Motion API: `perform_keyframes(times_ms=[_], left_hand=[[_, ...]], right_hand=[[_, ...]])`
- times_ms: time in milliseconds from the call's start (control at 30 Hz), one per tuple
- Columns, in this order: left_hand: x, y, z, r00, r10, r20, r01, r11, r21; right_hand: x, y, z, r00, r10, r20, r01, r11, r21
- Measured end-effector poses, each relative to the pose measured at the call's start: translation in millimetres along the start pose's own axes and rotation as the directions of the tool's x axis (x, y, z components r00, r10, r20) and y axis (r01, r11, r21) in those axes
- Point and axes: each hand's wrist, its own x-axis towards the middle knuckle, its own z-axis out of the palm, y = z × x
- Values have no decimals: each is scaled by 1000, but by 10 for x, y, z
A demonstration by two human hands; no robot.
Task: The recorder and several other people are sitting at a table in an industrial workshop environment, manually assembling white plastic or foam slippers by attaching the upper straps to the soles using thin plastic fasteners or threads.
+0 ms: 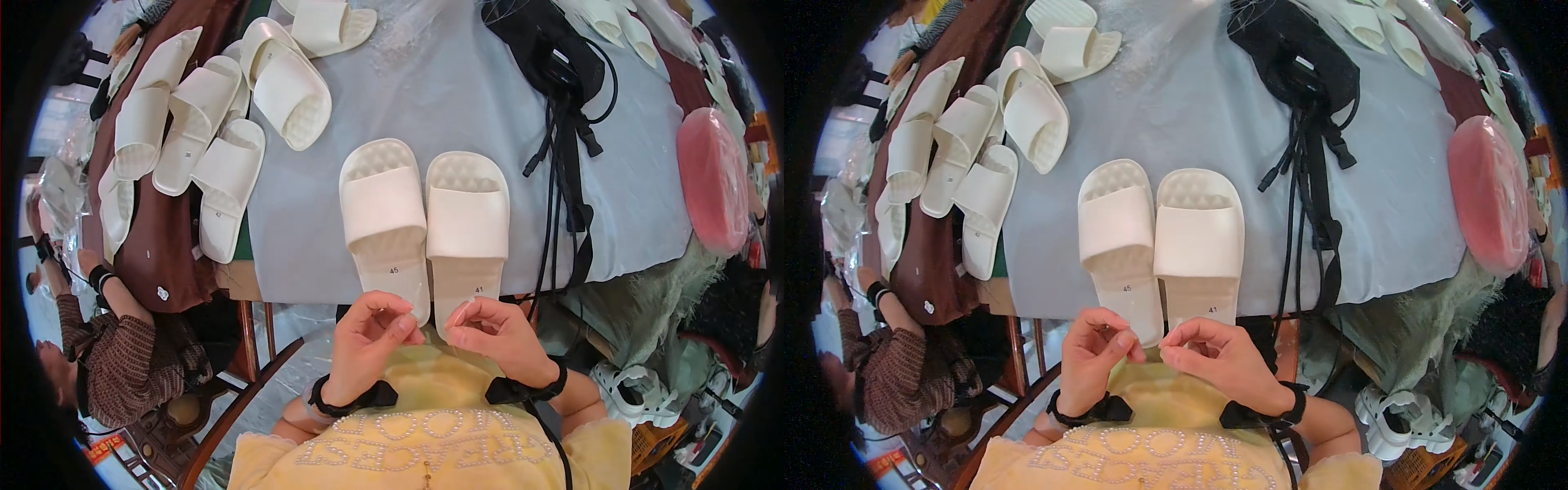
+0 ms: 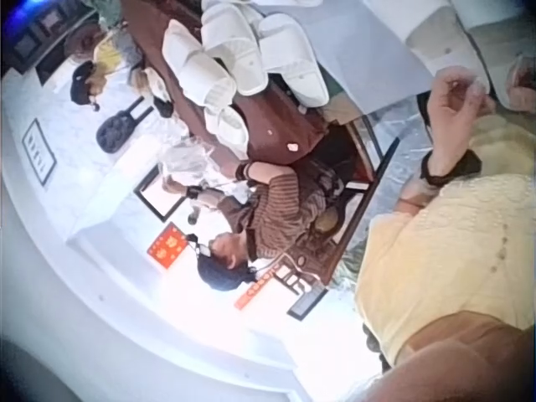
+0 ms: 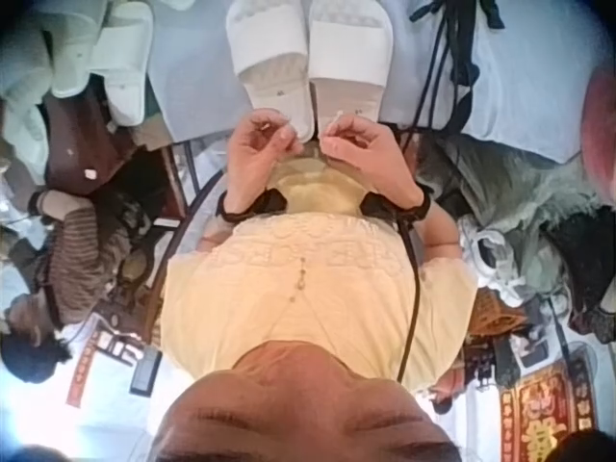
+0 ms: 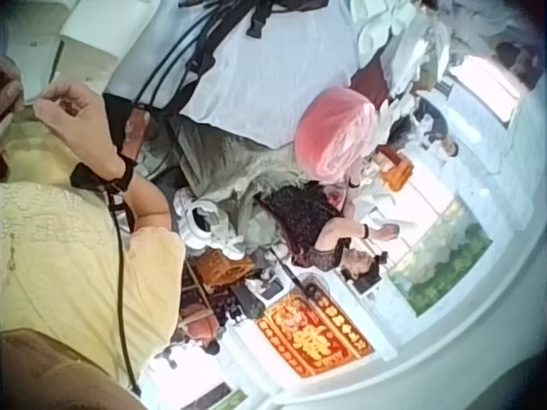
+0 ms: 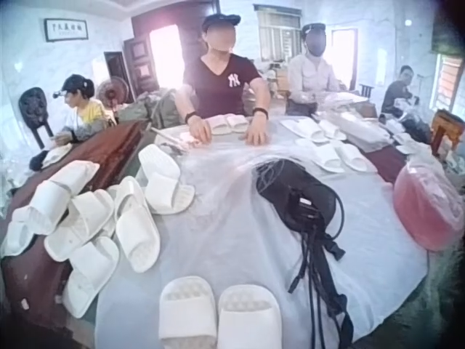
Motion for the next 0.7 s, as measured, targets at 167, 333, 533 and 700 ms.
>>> perform_keyframes(times_ms=[167,333,533,700], left_hand=[[33,71,-1,999,4,43,-8,994,104],[14,42,16,996,7,85,-20,989,147],[3,-59,-41,977,192,87,-211,914,347],[50,17,-132,991,-124,41,127,988,-90]], right_hand=[[35,5,64,1000,16,0,-16,1000,22],[96,48,110,998,48,-32,-52,989,-138],[112,44,177,996,-59,-60,29,910,-413],[55,6,83,957,-285,-47,200,771,-605]])
